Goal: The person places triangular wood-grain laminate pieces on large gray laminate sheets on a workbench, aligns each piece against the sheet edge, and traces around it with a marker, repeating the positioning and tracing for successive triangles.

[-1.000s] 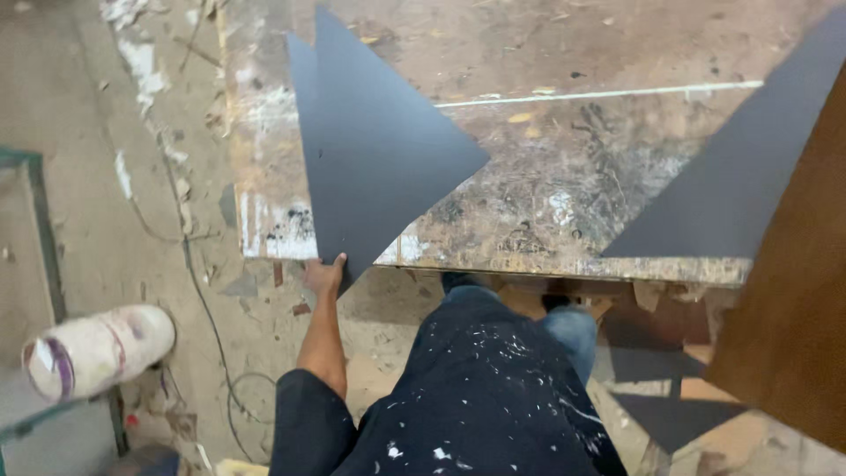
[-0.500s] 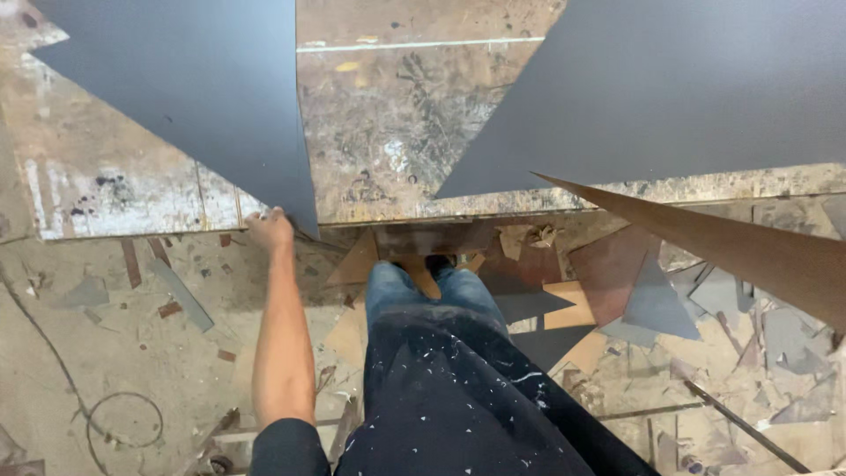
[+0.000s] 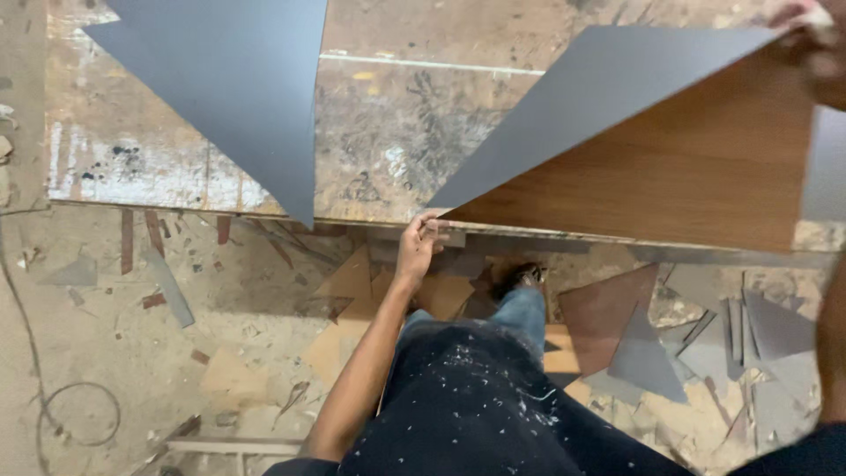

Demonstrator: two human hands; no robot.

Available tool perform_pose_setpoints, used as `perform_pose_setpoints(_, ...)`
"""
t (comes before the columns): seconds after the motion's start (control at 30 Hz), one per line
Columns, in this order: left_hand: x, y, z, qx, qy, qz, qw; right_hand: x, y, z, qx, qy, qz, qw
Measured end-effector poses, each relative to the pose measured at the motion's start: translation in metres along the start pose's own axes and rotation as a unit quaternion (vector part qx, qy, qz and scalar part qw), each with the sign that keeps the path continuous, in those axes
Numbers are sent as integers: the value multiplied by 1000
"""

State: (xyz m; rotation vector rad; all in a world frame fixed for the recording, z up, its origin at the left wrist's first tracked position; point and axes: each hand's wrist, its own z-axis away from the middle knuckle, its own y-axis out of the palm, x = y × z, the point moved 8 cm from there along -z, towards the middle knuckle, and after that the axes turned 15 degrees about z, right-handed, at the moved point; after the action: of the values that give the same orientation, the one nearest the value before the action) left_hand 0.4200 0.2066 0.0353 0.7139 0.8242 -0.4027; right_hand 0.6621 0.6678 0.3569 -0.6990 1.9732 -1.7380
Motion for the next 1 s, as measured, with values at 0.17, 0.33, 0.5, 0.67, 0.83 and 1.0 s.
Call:
perform_pose_setpoints(0.17, 47, 39, -43, -62, 116, -117, 984, -2, 88, -59, -98, -139, -60, 984)
perform_pose_setpoints(0.33, 45, 50, -41, -222, 179, -378, 881, -57, 246, 61, 142, 75, -243, 957)
perform_pose_setpoints(0.5, 4, 89, -77, -232, 189, -564, 769, -169, 309, 201, 115, 164, -165, 966)
perform_pose_setpoints(0.67, 3, 115, -105, -194, 145, -678, 694, -219, 338, 225, 179, 214, -61, 958)
perform_pose_setpoints(0.83, 27, 97, -72, -250, 79, -651, 712, -219, 338, 233, 179, 223, -48, 957)
perform_pose_setpoints(1.0, 32, 58, -80, -277, 38, -586, 761, -222, 324, 239, 88, 278, -58, 955)
